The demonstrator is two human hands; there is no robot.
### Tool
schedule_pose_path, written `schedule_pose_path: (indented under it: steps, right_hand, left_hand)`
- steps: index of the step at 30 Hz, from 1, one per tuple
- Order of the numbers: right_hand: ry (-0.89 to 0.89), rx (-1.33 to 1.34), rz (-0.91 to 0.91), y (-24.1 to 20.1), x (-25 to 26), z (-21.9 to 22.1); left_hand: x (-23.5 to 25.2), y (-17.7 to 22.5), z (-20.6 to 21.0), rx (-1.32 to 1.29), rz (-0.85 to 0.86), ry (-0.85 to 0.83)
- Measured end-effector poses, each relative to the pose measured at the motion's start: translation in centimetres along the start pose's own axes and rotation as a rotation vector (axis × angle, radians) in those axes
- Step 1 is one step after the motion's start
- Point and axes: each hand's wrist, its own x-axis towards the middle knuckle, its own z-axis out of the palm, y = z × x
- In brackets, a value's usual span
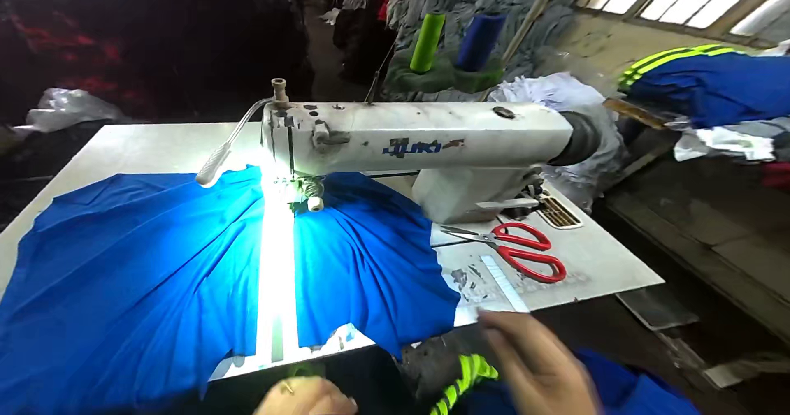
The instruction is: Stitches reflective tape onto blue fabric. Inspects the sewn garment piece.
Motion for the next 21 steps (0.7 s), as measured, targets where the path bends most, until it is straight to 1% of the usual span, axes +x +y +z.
schedule_pose_path:
  steps: [2, 4, 6, 8, 10, 13, 15, 17, 21]
  right_hand:
    - [-0.096, 0.105, -0.187, -5.0, 1.3, 5.4]
    - [-0.143, 0.131, -0.347, -8.1, 2.4, 9.4]
    - [-0.137, 0.083, -0.462, -9.3, 3.2, 12.4]
    - [-0.130, 0.037, -0.505, -9.2, 3.9, 14.3]
    - [-0.135, 0.017, -0.514, -8.5, 4.1, 15.4]
    - [-0.144, 0.004, -0.503, -8.2, 4.0, 15.6]
    - [-0.154, 0.021, -0.461, -8.9, 3.9, 14.9]
    - [-0.149, 0.022, -0.451, -9.3, 4.1, 14.6]
    - [-0.139, -0.057, -0.548, -8.0, 3.8, 15.4]
  left_hand:
    - [1.0, -0.2, -3.7, 0.147, -0.022, 0.186]
    - [1.7, -1.7, -5.9, 0.258, -0.054, 0.287]
    - [2.1, -2.7, -6.6, 0.253, -0.058, 0.300]
    - [1.3, -5.0, -6.0, 0.268, -0.046, 0.243]
    - [0.5, -6.6, -4.9, 0.310, -0.027, 0.239]
    - [0.2, -7.0, -4.5, 0.335, -0.023, 0.257]
    - [0.4, -6.7, -4.6, 0.340, -0.025, 0.265]
    - [1.2, -5.4, -5.1, 0.295, -0.029, 0.281]
    - [1.7, -4.4, -5.6, 0.266, -0.039, 0.271]
